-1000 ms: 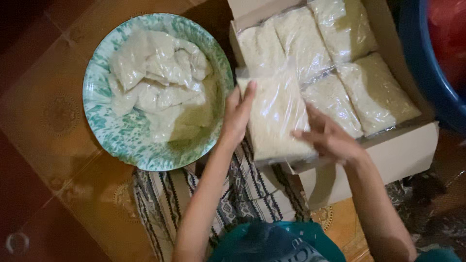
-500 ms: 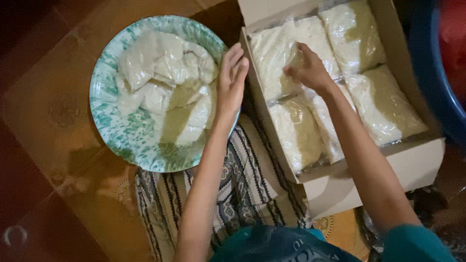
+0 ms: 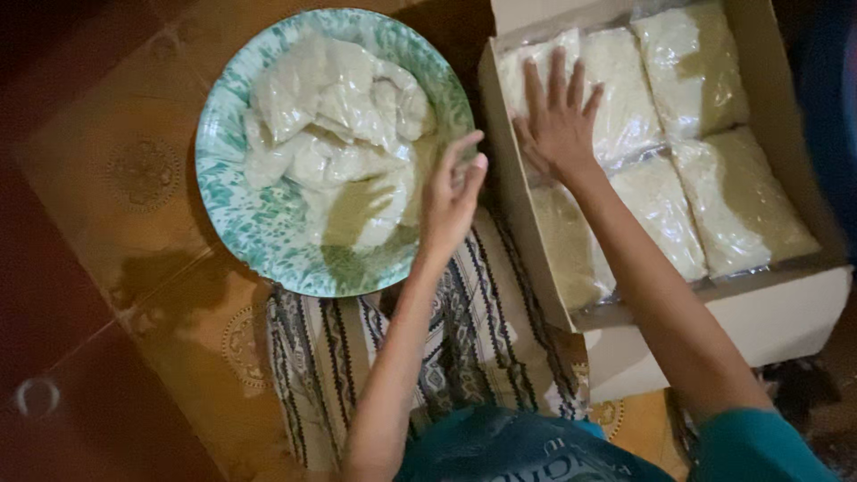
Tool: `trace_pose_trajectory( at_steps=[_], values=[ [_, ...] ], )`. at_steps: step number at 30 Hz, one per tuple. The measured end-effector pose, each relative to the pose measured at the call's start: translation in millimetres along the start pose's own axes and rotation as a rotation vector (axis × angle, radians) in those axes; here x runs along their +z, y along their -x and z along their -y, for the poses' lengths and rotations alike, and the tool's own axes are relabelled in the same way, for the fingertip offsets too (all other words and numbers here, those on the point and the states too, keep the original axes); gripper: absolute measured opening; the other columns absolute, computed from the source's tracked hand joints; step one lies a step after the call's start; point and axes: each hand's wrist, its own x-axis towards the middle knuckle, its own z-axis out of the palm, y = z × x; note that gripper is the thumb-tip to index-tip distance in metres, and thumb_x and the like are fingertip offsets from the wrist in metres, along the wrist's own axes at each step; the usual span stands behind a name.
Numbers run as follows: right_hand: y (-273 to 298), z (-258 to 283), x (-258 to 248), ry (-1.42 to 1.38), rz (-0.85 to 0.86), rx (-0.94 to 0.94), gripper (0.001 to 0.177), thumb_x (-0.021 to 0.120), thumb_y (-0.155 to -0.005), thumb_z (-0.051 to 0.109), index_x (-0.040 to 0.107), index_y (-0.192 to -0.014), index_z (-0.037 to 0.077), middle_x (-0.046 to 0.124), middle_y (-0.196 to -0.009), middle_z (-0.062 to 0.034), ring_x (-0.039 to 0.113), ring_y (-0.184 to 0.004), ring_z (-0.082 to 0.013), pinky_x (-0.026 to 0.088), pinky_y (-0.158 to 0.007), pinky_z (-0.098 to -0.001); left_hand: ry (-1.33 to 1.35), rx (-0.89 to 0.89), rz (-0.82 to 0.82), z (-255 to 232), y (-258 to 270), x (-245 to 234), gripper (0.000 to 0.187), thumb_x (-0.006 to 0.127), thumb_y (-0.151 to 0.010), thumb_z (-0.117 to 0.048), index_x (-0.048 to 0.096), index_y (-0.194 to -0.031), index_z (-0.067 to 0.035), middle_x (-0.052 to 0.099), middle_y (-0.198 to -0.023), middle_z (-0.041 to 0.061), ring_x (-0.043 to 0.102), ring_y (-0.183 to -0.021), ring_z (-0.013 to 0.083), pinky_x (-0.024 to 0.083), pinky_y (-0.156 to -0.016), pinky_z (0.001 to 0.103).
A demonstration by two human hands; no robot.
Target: The person sits on the floor and repeatedly transfers white, dough-like food items from a green and white patterned bowl into clear plastic bags. They flatten each portion by hand before placing it into a cardboard box alongside other packaged units.
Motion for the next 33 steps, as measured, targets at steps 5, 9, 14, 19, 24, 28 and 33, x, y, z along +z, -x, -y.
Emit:
trace_pose_trajectory(
  at_steps=[5, 9, 14, 19, 24, 28, 33],
  values=[
    [7, 8, -5, -0.023, 0.016, -0.016, 0.071, 0.043, -0.109, 0.044, 0.013, -0.172, 0.029, -0.004, -0.176, -0.0181, -0.004, -0.157, -0.0537, 0.002, -0.119, -0.0811, 0.042, 0.038, 0.032, 5, 21, 0, 0.039, 0.057, -0.107, -0.035, 0.061, -0.138, -0.011, 0.067, -0.134, 0.006, 0.066, -0.119, 0.0201, 0.053, -0.103, 0.038],
    [18, 10, -2, 0.022, 0.013, -0.060, 0.064, 0.040, -0.111, 0.040, 0.019, -0.172, 0.038, -0.002, -0.178, -0.0105, -0.003, -0.158, -0.0544, 0.003, -0.119, -0.0820, 0.077, 0.034, 0.040, 16, 29, 0, 0.038, 0.057, -0.107, -0.034, 0.062, -0.137, -0.011, 0.068, -0.131, 0.006, 0.066, -0.116, 0.0207, 0.053, -0.102, 0.038],
    [10, 13, -19, -0.066, 0.077, -0.065, 0.061, 0.048, -0.104, 0.040, 0.032, -0.162, 0.034, 0.011, -0.173, -0.0100, 0.005, -0.153, -0.0557, 0.008, -0.111, -0.0845, 0.019, 0.095, 0.019, 17, 39, -8, 0.031, 0.058, -0.108, -0.030, 0.066, -0.132, -0.011, 0.072, -0.126, 0.007, 0.070, -0.115, 0.0177, 0.054, -0.101, 0.035],
    [40, 56, -74, -0.415, -0.156, -0.118, 0.047, 0.056, -0.107, 0.021, 0.051, -0.153, 0.016, 0.043, -0.163, -0.0193, 0.042, -0.149, -0.0431, 0.030, -0.122, -0.0673, -0.274, -0.240, -0.064, 7, 42, -39, 0.024, 0.060, -0.102, -0.027, 0.070, -0.120, -0.016, 0.075, -0.121, 0.003, 0.070, -0.085, 0.0207, 0.052, -0.065, 0.033],
    [114, 151, -92, -0.565, -0.183, -0.275, 0.038, 0.064, -0.104, 0.024, 0.063, -0.137, 0.006, 0.056, -0.150, -0.0245, 0.049, -0.142, -0.0431, 0.038, -0.119, -0.0524, -0.907, -0.336, -0.136, 45, 34, -98, 0.019, 0.059, -0.103, -0.027, 0.071, -0.111, -0.014, 0.080, -0.106, 0.005, 0.074, -0.083, 0.0203, 0.052, -0.073, 0.038],
    [139, 192, -82, -0.725, 0.057, -0.221, 0.042, 0.061, -0.103, 0.030, 0.063, -0.136, 0.006, 0.060, -0.144, -0.0216, 0.060, -0.132, -0.0406, 0.048, -0.110, -0.0488, -1.176, -0.348, -0.089, 107, 5, -142, 0.034, 0.065, -0.098, -0.033, 0.064, -0.116, -0.005, 0.073, -0.108, 0.017, 0.070, -0.097, 0.0342, 0.047, -0.094, 0.056],
    [157, 200, -55, -0.712, 0.125, -0.171, 0.045, 0.063, -0.099, 0.029, 0.062, -0.136, 0.003, 0.060, -0.141, -0.0229, 0.058, -0.129, -0.0430, 0.049, -0.104, -0.0486, -1.046, -0.315, -0.229, 147, -3, -152, 0.060, 0.070, -0.092, -0.041, 0.054, -0.131, 0.002, 0.059, -0.129, 0.025, 0.063, -0.109, 0.0432, 0.052, -0.088, 0.054]
  ],
)
